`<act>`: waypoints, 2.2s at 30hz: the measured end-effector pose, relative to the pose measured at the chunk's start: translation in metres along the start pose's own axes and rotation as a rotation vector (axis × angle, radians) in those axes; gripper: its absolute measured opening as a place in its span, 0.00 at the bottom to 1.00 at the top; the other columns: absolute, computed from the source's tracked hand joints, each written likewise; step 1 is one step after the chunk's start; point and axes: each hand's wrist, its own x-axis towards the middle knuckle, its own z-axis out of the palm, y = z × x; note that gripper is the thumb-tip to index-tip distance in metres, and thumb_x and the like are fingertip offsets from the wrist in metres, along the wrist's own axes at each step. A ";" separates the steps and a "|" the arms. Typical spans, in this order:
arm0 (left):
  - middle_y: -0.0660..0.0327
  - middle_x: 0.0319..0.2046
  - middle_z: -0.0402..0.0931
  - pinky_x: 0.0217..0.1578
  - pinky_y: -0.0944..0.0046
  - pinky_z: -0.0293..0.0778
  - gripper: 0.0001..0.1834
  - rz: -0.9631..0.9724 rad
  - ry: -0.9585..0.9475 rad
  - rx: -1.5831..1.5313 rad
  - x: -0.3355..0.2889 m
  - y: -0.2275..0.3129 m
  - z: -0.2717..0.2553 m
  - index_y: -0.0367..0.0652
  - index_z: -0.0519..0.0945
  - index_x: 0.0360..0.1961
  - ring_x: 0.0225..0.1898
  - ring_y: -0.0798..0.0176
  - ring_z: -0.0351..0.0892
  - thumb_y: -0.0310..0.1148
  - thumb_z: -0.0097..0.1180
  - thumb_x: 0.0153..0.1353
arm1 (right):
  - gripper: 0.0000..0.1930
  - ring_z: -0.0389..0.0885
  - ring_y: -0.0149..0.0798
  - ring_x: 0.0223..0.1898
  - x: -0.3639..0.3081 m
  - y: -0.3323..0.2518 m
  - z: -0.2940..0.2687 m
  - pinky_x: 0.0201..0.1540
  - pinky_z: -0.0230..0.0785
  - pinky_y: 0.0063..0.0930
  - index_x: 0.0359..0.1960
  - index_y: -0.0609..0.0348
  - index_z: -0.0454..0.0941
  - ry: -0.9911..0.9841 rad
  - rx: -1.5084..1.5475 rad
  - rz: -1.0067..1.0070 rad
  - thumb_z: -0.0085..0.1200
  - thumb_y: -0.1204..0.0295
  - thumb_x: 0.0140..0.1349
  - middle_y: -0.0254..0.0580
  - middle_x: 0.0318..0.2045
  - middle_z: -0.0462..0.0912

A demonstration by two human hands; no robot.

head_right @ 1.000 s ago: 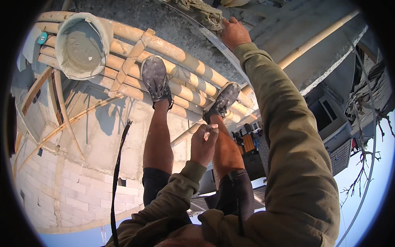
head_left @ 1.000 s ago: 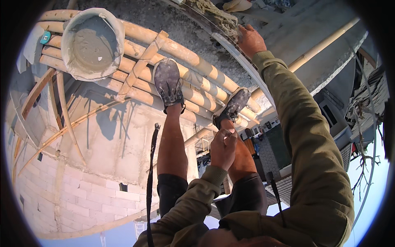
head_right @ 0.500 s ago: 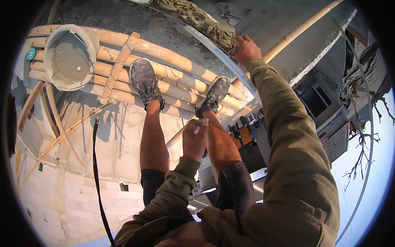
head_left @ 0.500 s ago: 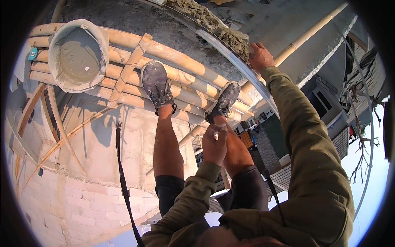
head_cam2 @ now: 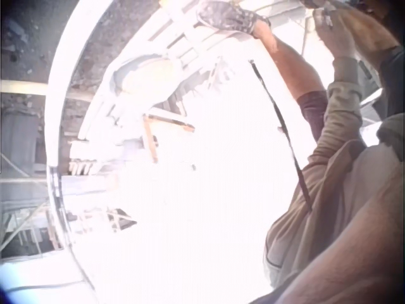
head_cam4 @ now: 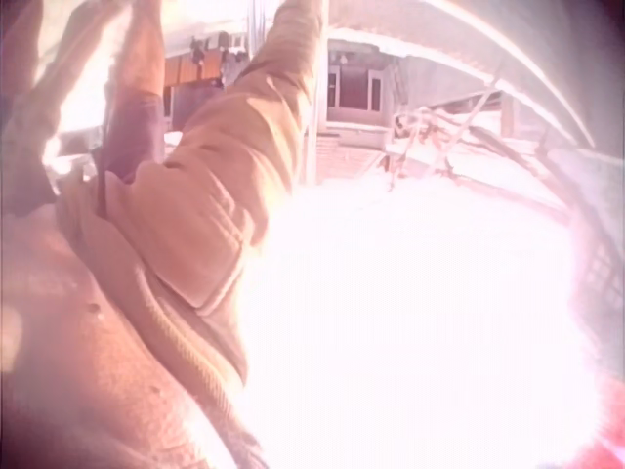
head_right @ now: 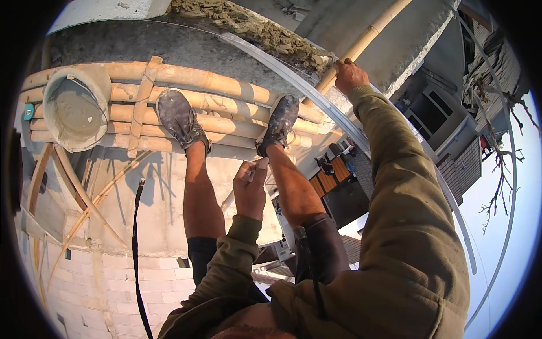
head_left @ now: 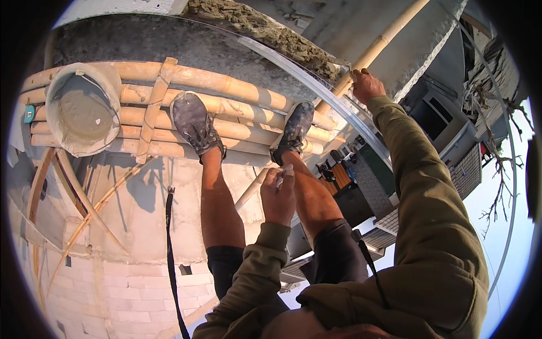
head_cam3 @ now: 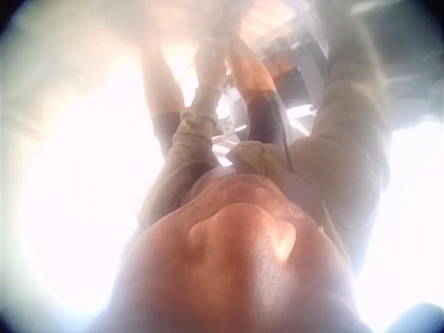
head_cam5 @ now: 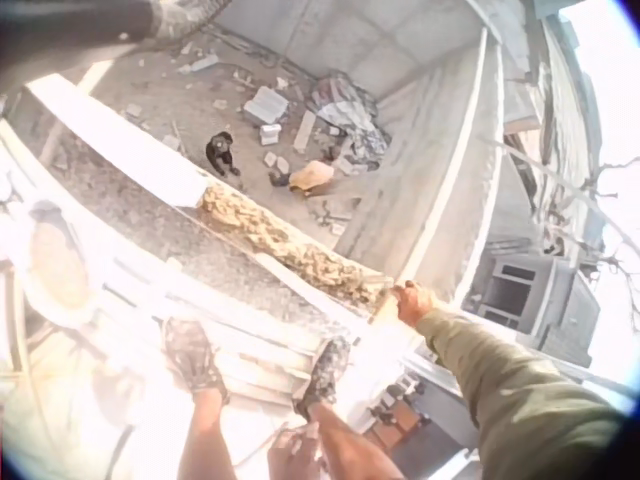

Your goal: The person applies mortar to a wall and places a white brick onto it, then measures a space with a tape measure and hammers a brick piece into place.

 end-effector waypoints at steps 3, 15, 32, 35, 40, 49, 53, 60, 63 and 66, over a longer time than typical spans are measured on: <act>0.64 0.28 0.74 0.33 0.68 0.67 0.10 0.142 0.018 0.074 0.003 0.000 0.005 0.37 0.84 0.44 0.31 0.71 0.70 0.33 0.58 0.70 | 0.19 0.82 0.62 0.51 -0.013 -0.010 -0.017 0.54 0.76 0.51 0.55 0.59 0.75 0.212 0.187 -0.025 0.54 0.66 0.64 0.57 0.47 0.82; 0.57 0.28 0.81 0.44 0.64 0.76 0.19 0.114 0.325 -0.349 0.007 0.028 -0.014 0.37 0.73 0.33 0.33 0.66 0.80 0.42 0.50 0.77 | 0.19 0.79 0.56 0.33 -0.076 -0.198 -0.125 0.37 0.72 0.45 0.53 0.67 0.70 0.787 0.793 -0.539 0.63 0.73 0.66 0.54 0.38 0.79; 0.64 0.31 0.71 0.39 0.64 0.74 0.09 0.330 0.542 -0.586 0.013 0.096 -0.055 0.38 0.72 0.39 0.33 0.68 0.73 0.34 0.49 0.76 | 0.27 0.80 0.72 0.49 -0.100 -0.312 -0.045 0.53 0.72 0.57 0.60 0.63 0.62 -0.096 0.503 -0.074 0.57 0.67 0.62 0.72 0.45 0.82; 0.66 0.26 0.69 0.33 0.64 0.71 0.15 0.212 0.359 -0.582 -0.006 0.100 -0.082 0.38 0.72 0.34 0.28 0.68 0.70 0.38 0.51 0.76 | 0.26 0.82 0.68 0.41 -0.139 -0.280 -0.114 0.47 0.74 0.55 0.49 0.67 0.74 0.114 0.382 -0.226 0.65 0.61 0.56 0.66 0.37 0.83; 0.60 0.31 0.79 0.34 0.63 0.74 0.10 0.242 0.370 -0.156 -0.052 0.108 -0.148 0.38 0.78 0.46 0.30 0.64 0.78 0.32 0.49 0.74 | 0.23 0.85 0.56 0.51 -0.172 -0.210 -0.199 0.56 0.76 0.47 0.46 0.57 0.85 -0.310 0.303 -0.160 0.71 0.59 0.51 0.55 0.45 0.88; 0.57 0.35 0.81 0.36 0.61 0.78 0.17 0.249 0.783 -0.253 -0.244 -0.039 -0.342 0.38 0.82 0.50 0.33 0.60 0.81 0.22 0.47 0.62 | 0.19 0.88 0.44 0.45 -0.222 -0.191 -0.247 0.51 0.79 0.40 0.45 0.53 0.87 -0.177 0.278 -0.359 0.67 0.62 0.50 0.49 0.41 0.89; 0.58 0.31 0.78 0.24 0.63 0.74 0.16 -0.006 0.761 -0.705 -0.376 -0.115 -0.337 0.37 0.79 0.49 0.24 0.66 0.75 0.22 0.45 0.62 | 0.20 0.89 0.44 0.39 -0.278 -0.266 -0.318 0.46 0.80 0.37 0.44 0.55 0.87 -0.082 0.262 -0.404 0.68 0.62 0.49 0.50 0.35 0.89; 0.52 0.34 0.79 0.23 0.57 0.77 0.14 -0.136 0.182 -1.209 -0.440 -0.224 -0.262 0.38 0.78 0.48 0.26 0.57 0.79 0.25 0.48 0.63 | 0.24 0.89 0.52 0.43 -0.340 -0.297 -0.423 0.50 0.79 0.44 0.47 0.61 0.86 -0.038 0.142 -0.321 0.69 0.61 0.48 0.58 0.39 0.88; 0.54 0.39 0.82 0.24 0.54 0.80 0.15 -0.045 0.221 -0.834 -0.416 -0.217 -0.257 0.41 0.78 0.52 0.30 0.56 0.83 0.28 0.49 0.65 | 0.26 0.87 0.54 0.49 -0.320 -0.289 -0.444 0.54 0.78 0.44 0.47 0.63 0.86 0.058 0.072 -0.430 0.71 0.59 0.49 0.55 0.43 0.88; 0.56 0.42 0.83 0.25 0.53 0.81 0.18 -0.052 0.427 -0.693 -0.414 -0.162 -0.290 0.43 0.77 0.56 0.33 0.57 0.85 0.29 0.50 0.66 | 0.27 0.85 0.52 0.53 -0.308 -0.292 -0.482 0.55 0.77 0.44 0.49 0.62 0.86 0.052 0.058 -0.390 0.72 0.57 0.51 0.50 0.43 0.89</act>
